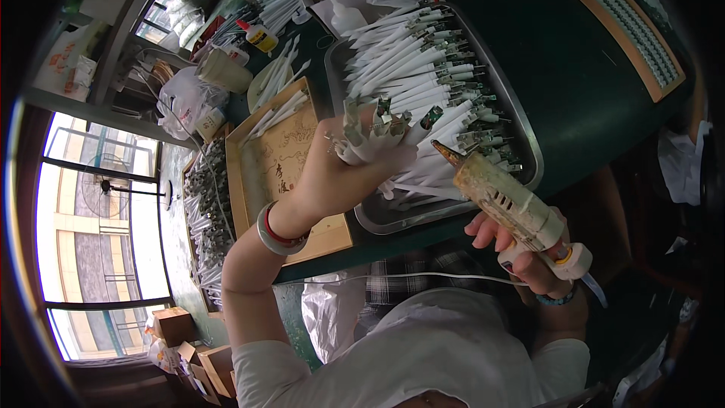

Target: Gluing electronic components into plastic housings using a hot glue gun at a factory workstation.

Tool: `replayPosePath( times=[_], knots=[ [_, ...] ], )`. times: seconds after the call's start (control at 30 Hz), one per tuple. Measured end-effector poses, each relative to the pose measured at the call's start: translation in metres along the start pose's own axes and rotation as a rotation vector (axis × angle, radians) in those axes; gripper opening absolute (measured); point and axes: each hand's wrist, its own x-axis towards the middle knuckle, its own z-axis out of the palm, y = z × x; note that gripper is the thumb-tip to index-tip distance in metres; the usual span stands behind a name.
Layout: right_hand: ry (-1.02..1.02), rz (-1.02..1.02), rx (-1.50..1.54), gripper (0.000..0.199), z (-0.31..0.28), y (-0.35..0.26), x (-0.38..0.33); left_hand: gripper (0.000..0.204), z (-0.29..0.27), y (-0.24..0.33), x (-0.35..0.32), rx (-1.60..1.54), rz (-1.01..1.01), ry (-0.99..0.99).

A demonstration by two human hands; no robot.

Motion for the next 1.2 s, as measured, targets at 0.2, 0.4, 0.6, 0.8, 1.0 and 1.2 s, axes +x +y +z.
replayPosePath(
  times=[0.2, 0.4, 0.6, 0.8, 1.0, 1.2],
  knots=[
    [0.053, -0.022, 0.005, 0.034, 0.008, -0.003, 0.000, 0.011, -0.004, -0.002, -0.004, 0.141, 0.167, -0.038],
    [0.059, -0.013, -0.033, 0.034, 0.012, -0.007, -0.004, 0.020, -0.005, -0.009, -0.006, 0.278, 0.297, 0.051],
    [0.050, -0.004, -0.164, 0.032, 0.010, -0.010, -0.009, 0.024, -0.005, -0.001, -0.007, 0.381, 0.415, 0.041],
    [0.047, -0.010, -0.598, 0.021, 0.019, -0.025, -0.013, 0.027, -0.010, -0.005, -0.007, 0.556, 0.639, 0.081],
    [0.222, 0.387, 0.349, 0.049, 0.001, -0.032, -0.009, 0.030, -0.013, -0.009, -0.006, 0.588, 0.712, 0.091],
    [0.136, 0.391, 0.168, 0.046, -0.024, -0.025, -0.008, 0.032, -0.012, -0.007, -0.009, 0.495, 0.625, 0.083]
  ],
)
